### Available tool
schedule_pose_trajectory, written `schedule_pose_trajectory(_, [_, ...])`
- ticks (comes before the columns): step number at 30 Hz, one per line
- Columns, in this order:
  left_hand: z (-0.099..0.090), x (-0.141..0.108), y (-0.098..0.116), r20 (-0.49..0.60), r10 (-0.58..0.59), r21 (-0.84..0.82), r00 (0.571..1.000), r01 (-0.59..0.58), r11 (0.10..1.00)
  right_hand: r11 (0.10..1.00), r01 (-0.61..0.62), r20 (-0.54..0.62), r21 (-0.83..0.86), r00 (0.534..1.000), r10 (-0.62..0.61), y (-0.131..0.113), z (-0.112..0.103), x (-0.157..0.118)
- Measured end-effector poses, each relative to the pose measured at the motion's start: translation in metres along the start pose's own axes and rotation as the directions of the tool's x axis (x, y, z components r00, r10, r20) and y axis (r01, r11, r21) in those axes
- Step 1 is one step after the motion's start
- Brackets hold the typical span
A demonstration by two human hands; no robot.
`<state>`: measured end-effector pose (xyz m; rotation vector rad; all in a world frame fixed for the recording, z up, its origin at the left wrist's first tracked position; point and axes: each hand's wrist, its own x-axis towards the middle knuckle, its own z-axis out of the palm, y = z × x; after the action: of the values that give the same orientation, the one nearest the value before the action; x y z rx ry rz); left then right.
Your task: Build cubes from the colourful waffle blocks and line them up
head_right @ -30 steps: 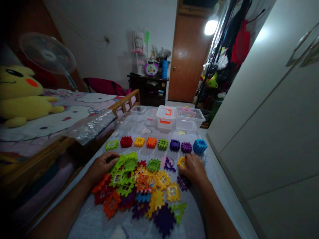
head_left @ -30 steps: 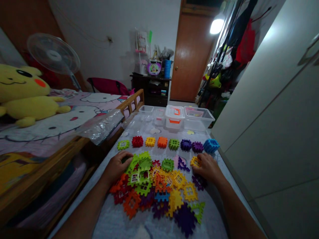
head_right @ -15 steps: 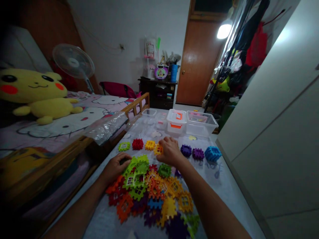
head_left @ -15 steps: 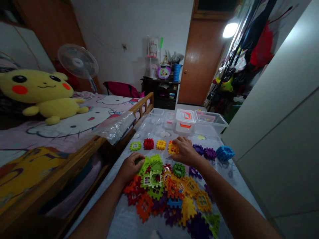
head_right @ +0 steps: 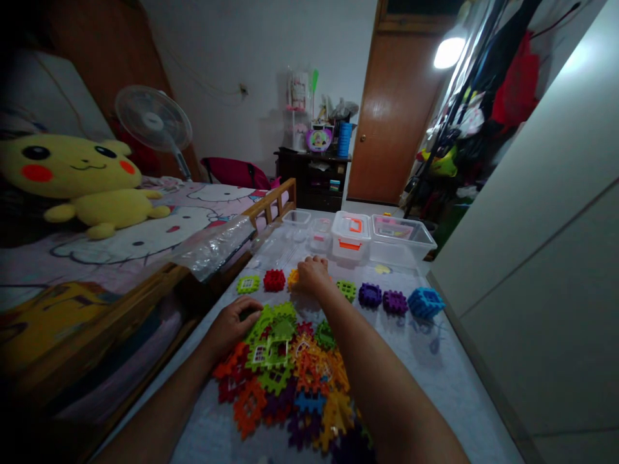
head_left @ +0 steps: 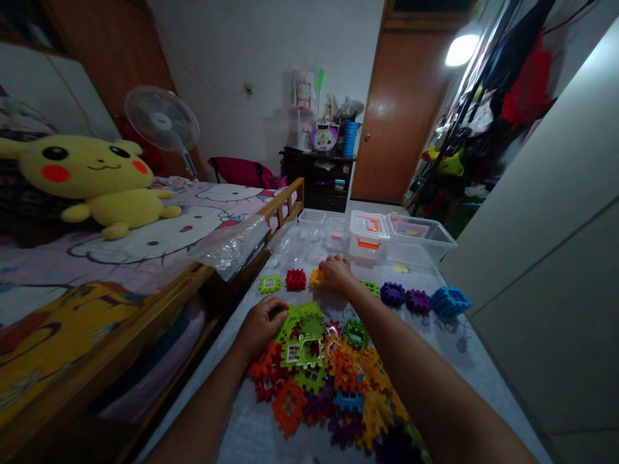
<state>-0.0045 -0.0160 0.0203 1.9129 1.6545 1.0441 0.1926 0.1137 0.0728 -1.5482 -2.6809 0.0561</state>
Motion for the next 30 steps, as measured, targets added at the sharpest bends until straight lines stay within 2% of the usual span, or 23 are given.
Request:
schedule_pose_trajectory(7, [0.000,-0.001,0.000,0.000,-0.005,0.013,1.000,0.005,1.000,1.000,-0.001,0.011,0.001,1.000,0.001,-0.003,0.000,-0.004])
schedule_pose_trajectory(12, [0.001,-0.001,-0.005,0.004,-0.003,0.015,1.000,0.003,1.000,0.999,-0.012,-0.042,0.033,0.999,0.013,0.009,-0.027,-0.025])
schedule_pose_trajectory(17, [0.001,0.000,-0.006,0.017,0.001,0.024,1.000,-0.002,1.000,0.986,0.000,-0.138,0.168,0.990,0.024,0.048,-0.055,-0.084])
schedule_pose_trajectory(20, [0.000,0.000,-0.004,0.017,0.006,0.029,1.000,-0.006,1.000,0.964,0.029,-0.122,0.265,0.993,0.004,0.076,-0.052,-0.132])
schedule_pose_trajectory(23, [-0.001,0.000,-0.002,0.015,-0.007,0.032,1.000,0.006,0.999,0.934,-0.009,-0.019,0.358,1.000,0.017,0.093,-0.037,-0.176])
schedule_pose_trajectory(26, [-0.002,0.001,0.000,0.021,-0.027,0.033,0.999,0.026,0.999,0.908,-0.035,0.088,0.418,0.996,-0.002,0.091,-0.024,-0.204])
schedule_pose_trajectory(30, [-0.002,0.001,-0.001,0.015,-0.045,0.029,0.999,0.044,0.999,0.900,0.016,0.164,0.436,0.982,-0.097,0.071,-0.018,-0.212])
